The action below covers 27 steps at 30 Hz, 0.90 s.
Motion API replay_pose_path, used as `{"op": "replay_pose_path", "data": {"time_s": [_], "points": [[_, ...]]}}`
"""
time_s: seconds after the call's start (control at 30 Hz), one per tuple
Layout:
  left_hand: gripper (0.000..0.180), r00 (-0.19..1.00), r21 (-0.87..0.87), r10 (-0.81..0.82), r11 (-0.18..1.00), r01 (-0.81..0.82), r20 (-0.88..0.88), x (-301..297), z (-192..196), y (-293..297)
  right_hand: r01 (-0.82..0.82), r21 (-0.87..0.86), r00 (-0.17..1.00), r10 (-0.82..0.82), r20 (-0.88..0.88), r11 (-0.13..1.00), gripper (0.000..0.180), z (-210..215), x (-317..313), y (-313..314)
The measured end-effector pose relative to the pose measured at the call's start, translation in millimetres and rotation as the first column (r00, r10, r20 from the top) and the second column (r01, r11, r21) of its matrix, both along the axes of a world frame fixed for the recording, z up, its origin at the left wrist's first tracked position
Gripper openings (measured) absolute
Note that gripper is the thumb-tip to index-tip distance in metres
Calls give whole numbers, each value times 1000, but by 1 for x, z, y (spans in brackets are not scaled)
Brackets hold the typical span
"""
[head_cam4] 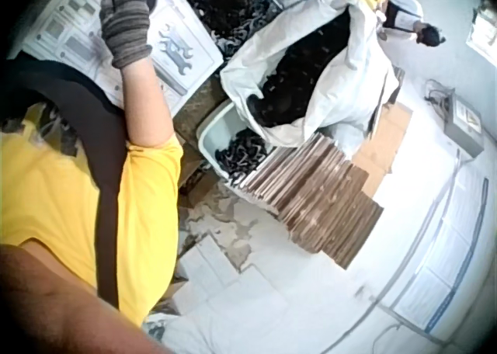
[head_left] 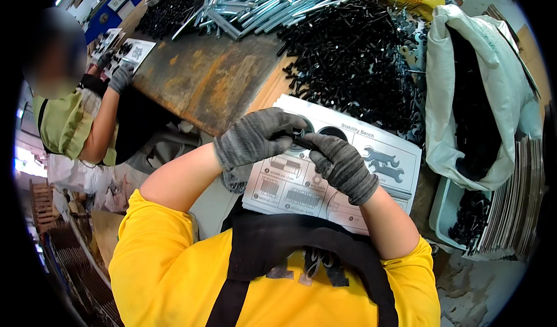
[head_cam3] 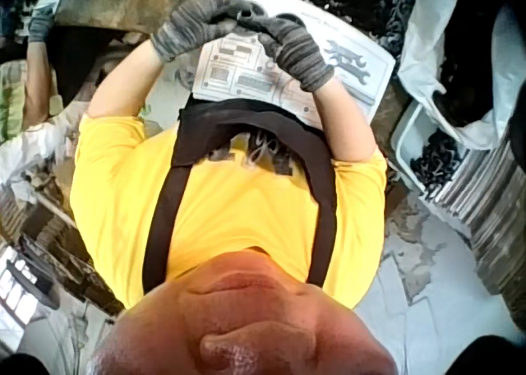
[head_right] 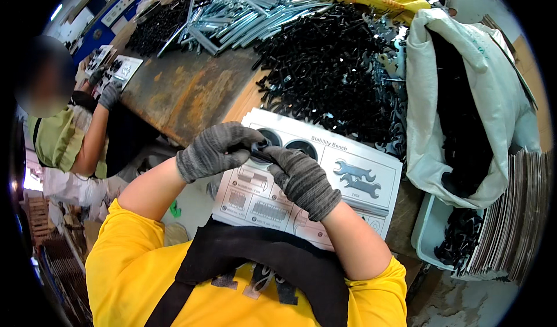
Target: The person picks small black plastic parts from a large pile and places them into designated cutouts on a printed cardboard sheet. They also pick metal rods and other hardware from the table and place them into the corresponding slots on the sheet. The person repeats this process for multiple sheets, organizing the parts into kits.
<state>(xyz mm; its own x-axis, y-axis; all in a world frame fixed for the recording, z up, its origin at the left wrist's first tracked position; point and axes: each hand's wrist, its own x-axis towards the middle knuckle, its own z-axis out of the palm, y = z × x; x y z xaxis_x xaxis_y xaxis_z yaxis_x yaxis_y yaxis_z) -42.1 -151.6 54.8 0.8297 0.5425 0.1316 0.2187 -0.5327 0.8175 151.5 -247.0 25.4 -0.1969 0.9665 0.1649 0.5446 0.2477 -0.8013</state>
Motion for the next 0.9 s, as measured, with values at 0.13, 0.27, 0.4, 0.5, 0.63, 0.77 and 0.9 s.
{"op": "replay_pose_path", "data": {"time_s": [0.13, 0.27, 0.4, 0.5, 0.63, 0.77, 0.9], "points": [[36, 989, 96, 100, 991, -90, -107, -47, -35, -19, 12, -101, 893, 35, 449, 995, 20, 6, -15, -21], [23, 935, 418, 81, 905, 76, -346, -58, -45, -24, -51, -121, 745, 119, 657, 991, 32, -4, -23, -34], [15, 872, 589, 151, 789, 177, -465, -54, -38, -21, -59, -77, 755, 95, 649, 995, 28, -3, -22, -38], [16, 786, 560, 181, 793, 238, -591, -48, -32, -21, -67, 8, 752, 45, 658, 998, 25, -7, -24, -39], [22, 718, 505, 145, 802, 317, -681, -46, -26, -21, -116, -39, 691, 109, 715, 992, 33, -6, -28, -38], [22, 633, 417, 121, 842, 343, -764, -36, -23, -19, -231, 48, 611, 106, 785, 972, 38, -15, -32, -38], [21, 610, 156, -5, 965, 211, -793, -24, -14, -8, -208, -56, 671, 184, 718, 977, 34, -8, -32, -27]]}}
